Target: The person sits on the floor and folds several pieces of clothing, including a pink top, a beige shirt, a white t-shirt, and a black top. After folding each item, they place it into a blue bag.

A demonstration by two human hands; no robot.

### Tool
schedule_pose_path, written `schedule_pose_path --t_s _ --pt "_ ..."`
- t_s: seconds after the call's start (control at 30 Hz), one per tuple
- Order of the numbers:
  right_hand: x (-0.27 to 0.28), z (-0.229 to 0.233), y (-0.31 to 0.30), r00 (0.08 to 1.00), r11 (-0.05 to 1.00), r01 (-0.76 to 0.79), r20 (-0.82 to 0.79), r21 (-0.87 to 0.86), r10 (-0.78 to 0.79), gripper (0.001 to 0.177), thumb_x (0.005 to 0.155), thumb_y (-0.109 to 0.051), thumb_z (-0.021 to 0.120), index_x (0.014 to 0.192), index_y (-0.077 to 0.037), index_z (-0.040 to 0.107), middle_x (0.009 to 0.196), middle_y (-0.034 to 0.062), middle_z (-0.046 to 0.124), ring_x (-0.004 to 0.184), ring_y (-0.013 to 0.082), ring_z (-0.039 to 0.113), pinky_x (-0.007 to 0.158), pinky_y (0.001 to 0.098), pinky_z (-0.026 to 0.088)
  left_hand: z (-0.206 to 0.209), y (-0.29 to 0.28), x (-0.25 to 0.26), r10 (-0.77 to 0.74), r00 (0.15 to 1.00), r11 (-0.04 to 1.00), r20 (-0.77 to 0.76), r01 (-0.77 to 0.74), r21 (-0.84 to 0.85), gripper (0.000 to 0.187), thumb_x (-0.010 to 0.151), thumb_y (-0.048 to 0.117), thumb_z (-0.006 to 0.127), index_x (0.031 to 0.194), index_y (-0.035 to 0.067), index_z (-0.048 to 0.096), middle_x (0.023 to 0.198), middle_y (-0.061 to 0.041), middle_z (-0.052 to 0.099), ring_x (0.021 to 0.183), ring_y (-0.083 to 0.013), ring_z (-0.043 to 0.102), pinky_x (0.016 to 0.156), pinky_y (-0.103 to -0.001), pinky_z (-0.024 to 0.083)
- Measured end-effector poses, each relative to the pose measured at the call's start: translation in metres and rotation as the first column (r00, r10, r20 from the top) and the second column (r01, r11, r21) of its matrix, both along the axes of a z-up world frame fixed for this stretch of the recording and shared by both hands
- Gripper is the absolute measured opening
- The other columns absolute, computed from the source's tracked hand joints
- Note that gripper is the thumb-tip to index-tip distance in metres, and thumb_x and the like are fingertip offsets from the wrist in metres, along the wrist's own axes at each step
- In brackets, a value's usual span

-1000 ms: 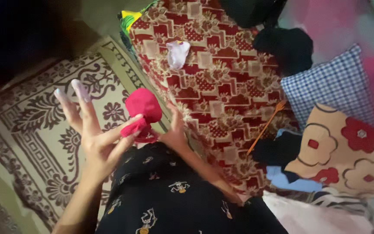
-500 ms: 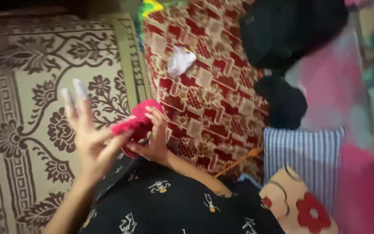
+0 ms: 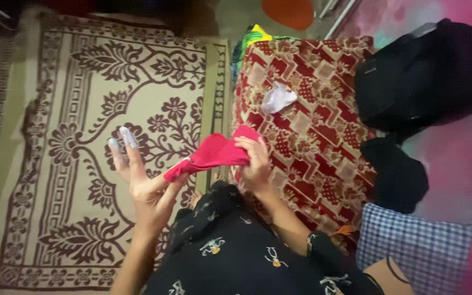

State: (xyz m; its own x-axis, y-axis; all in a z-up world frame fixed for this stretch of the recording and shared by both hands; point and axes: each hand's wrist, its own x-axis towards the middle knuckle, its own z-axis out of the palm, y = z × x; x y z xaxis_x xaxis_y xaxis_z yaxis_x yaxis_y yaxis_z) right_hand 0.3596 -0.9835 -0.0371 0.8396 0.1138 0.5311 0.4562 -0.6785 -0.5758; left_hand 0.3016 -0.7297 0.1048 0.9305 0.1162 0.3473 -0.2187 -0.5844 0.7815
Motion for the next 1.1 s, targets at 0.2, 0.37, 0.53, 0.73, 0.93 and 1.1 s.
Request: schedule_pose_path --t_s 0.2,0.37,0.53,0.73,0.93,1.1 --pt "0.007 0.01 -0.039 0.977 0.989 0.148 -0.155 -0.017 -0.149 0.009 0.092 -0.005 0.068 0.098 -0.012 0.07 0.095 0.0079 0.074 0.088 0.0257 0.074 0.076 0.0402 0.058 -0.013 0.01 -0.007 0.028 1.0 0.999 0.008 -0.028 -0.033 0.017 0.09 0.025 0.08 0.107 0.025 0.083 0.175 -0.022 0.01 0.163 -0.0476 -0.003 0.132 -0.057 0.004" --pt "0.017 0.016 -0.079 0.907 0.935 0.233 -0.287 -0.266 -0.307 0.021 0.075 0.0 0.068 0.094 -0.01 0.07 0.085 0.0145 0.073 0.084 0.036 0.071 0.072 0.0458 0.054 -0.036 -0.002 0.027 0.032 0.999 0.997 -0.013 -0.032 -0.069 0.019 0.091 0.027 0.079 0.109 0.021 0.082 0.176 -0.022 0.013 0.163 -0.0486 0.001 0.131 -0.057 0.01" --pt "0.047 0.002 -0.158 0.793 0.973 0.093 -0.575 -0.209 -0.199 0.032 0.08 0.0 0.064 0.106 -0.013 0.077 0.087 0.0178 0.073 0.079 0.0296 0.074 0.072 0.0396 0.056 -0.096 -0.041 0.09 -0.025 0.999 0.999 -0.038 0.024 -0.029 0.016 0.089 0.031 0.078 0.099 0.019 0.083 0.175 -0.022 0.013 0.16 -0.0515 0.002 0.127 -0.06 0.009" --pt "0.05 -0.032 -0.294 0.656 0.967 0.247 -0.746 0.067 -0.116 0.019 0.085 -0.002 0.071 0.102 -0.005 0.077 0.078 0.0078 0.075 0.066 0.0112 0.068 0.061 0.0314 0.056 -0.165 -0.128 0.186 -0.167 0.981 0.981 0.099 0.156 0.113 0.024 0.087 0.036 0.079 0.104 0.02 0.085 0.173 -0.024 0.014 0.157 -0.0555 0.003 0.124 -0.063 0.013" --pt "0.027 -0.018 -0.417 0.727 0.754 0.551 -0.649 0.357 -0.225 0.018 0.088 0.004 0.068 0.106 0.004 0.073 0.079 0.009 0.069 0.058 0.0176 0.064 0.047 0.0269 0.051 -0.16 -0.279 0.26 -0.236 0.964 0.971 0.124 0.229 0.071 0.029 0.088 0.043 0.083 0.105 0.02 0.085 0.172 -0.021 0.016 0.156 -0.0532 0.011 0.125 -0.064 0.019" --pt "-0.057 0.03 -0.475 0.909 0.616 0.349 -0.096 0.706 -0.405 0.025 0.095 0.015 0.068 0.117 0.004 0.064 0.106 0.0132 0.068 0.077 0.0188 0.068 0.06 0.0285 0.058 -0.141 -0.386 0.283 -0.422 0.897 0.84 0.133 0.442 -0.314 0.031 0.083 0.036 0.086 0.112 0.025 0.08 0.17 -0.022 0.009 0.159 -0.0472 0.007 0.123 -0.057 0.034"
